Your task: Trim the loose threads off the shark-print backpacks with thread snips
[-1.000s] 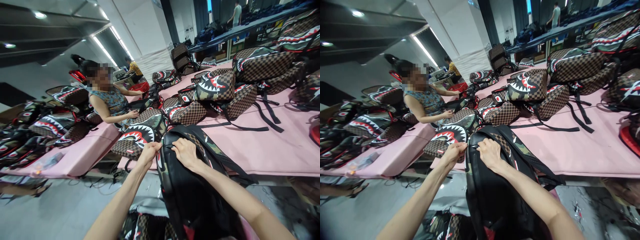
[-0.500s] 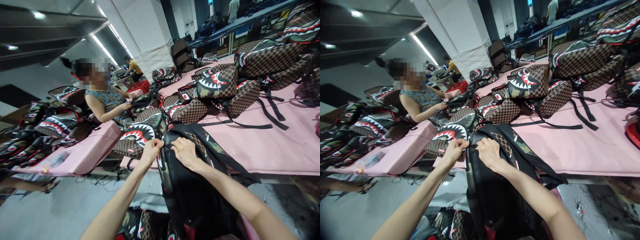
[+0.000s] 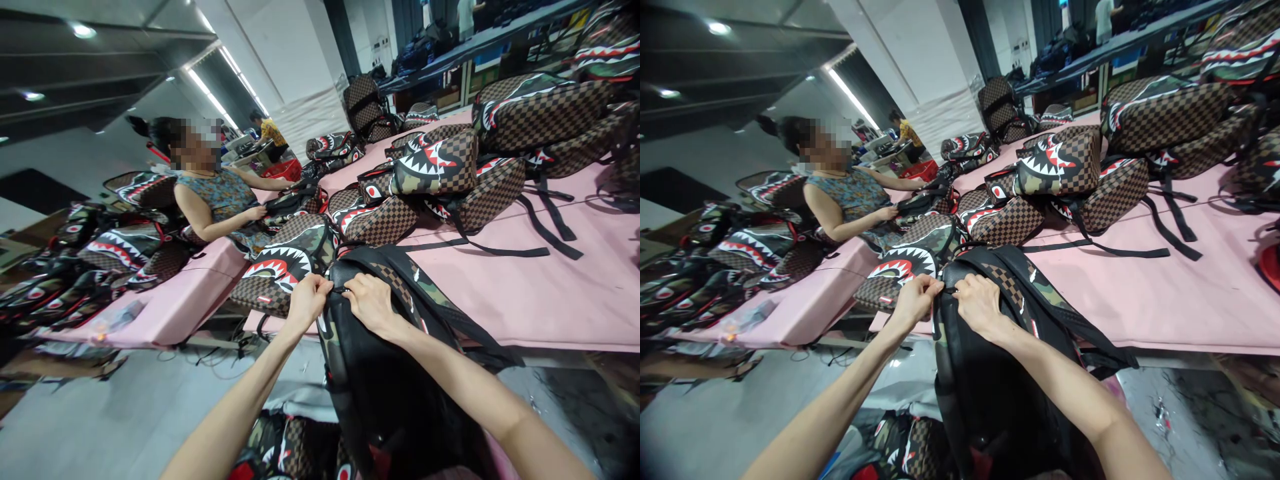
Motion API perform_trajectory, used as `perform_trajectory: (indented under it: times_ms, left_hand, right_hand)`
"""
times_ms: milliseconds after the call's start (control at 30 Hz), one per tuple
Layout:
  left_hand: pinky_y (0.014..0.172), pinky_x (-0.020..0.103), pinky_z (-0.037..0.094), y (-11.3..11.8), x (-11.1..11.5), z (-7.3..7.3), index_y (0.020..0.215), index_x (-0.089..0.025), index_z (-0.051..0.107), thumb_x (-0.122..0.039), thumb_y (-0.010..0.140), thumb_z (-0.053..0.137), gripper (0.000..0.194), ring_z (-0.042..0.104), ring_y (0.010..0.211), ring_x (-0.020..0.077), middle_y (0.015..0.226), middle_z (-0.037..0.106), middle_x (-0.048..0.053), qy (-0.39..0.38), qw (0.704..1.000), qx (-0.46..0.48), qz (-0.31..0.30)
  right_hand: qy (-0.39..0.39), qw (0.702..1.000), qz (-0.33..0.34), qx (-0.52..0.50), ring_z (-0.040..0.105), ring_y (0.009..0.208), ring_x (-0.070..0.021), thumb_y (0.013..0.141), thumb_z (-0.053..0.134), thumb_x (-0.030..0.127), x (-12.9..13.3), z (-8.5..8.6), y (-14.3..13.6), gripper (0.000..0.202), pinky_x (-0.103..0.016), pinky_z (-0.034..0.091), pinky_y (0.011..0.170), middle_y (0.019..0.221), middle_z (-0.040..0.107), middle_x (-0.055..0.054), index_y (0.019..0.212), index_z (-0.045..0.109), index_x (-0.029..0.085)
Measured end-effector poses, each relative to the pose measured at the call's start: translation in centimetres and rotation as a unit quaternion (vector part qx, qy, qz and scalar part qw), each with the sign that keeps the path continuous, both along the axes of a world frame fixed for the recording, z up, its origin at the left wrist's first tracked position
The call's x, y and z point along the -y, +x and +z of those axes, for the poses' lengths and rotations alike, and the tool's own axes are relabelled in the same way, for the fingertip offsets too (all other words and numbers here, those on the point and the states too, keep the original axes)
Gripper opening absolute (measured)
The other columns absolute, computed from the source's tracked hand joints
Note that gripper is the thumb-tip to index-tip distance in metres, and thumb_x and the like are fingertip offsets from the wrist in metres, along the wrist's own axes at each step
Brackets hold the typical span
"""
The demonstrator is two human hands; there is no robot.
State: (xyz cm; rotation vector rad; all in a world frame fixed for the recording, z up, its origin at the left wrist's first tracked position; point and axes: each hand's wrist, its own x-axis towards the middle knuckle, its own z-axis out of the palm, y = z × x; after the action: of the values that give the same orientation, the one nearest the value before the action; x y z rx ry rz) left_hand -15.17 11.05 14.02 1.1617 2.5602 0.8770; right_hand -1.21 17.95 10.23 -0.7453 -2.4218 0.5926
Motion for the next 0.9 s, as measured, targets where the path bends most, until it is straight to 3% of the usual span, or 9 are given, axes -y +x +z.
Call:
perform_trajectory:
  times_ms: [267,600,900]
  left_hand:
    - [0.047,0.022,0.028,-1.0,-0.3,-0.3,0.048,-0.017,0.047,-0.039,0.063,0.052,0.026,0.035,0.045,0.0092,0.045,0.04,-0.004,0.01,0.998,0.049,-0.024]
    - [0.049,0.023,0.03,-0.9,-0.5,-0.1,0.051,-0.017,0.05,-0.037,0.065,0.052,0.024,0.04,0.047,0.0113,0.046,0.045,-0.003,-0.014,1.0,0.01,-0.014]
    - [0.06,0.027,0.034,2.6,-0.9,0.8,0.058,-0.019,0.05,-0.032,0.072,0.048,0.019,0.048,0.059,0.0152,0.061,0.051,0.001,-0.063,0.99,-0.124,-0.01]
  right_hand:
    - [-0.017,1.0,-0.001,0.006,0.058,0.088,-0.0172,0.087,0.053,0.029,-0.1,0.2,0.5,0.017,-0.027,0.04,0.071,0.094,0.064,-0.004,0.096,0.065,0.021]
    - [-0.021,1.0,0.004,0.012,0.058,0.088,-0.0173,0.088,0.051,0.03,-0.1,0.2,0.1,0.019,-0.027,0.04,0.07,0.094,0.064,-0.005,0.097,0.065,0.021]
    - [-0.022,1.0,0.009,0.014,0.058,0.085,-0.0172,0.088,0.051,0.03,-0.3,0.4,-0.1,0.017,-0.027,0.04,0.069,0.09,0.064,-0.005,0.089,0.065,0.02]
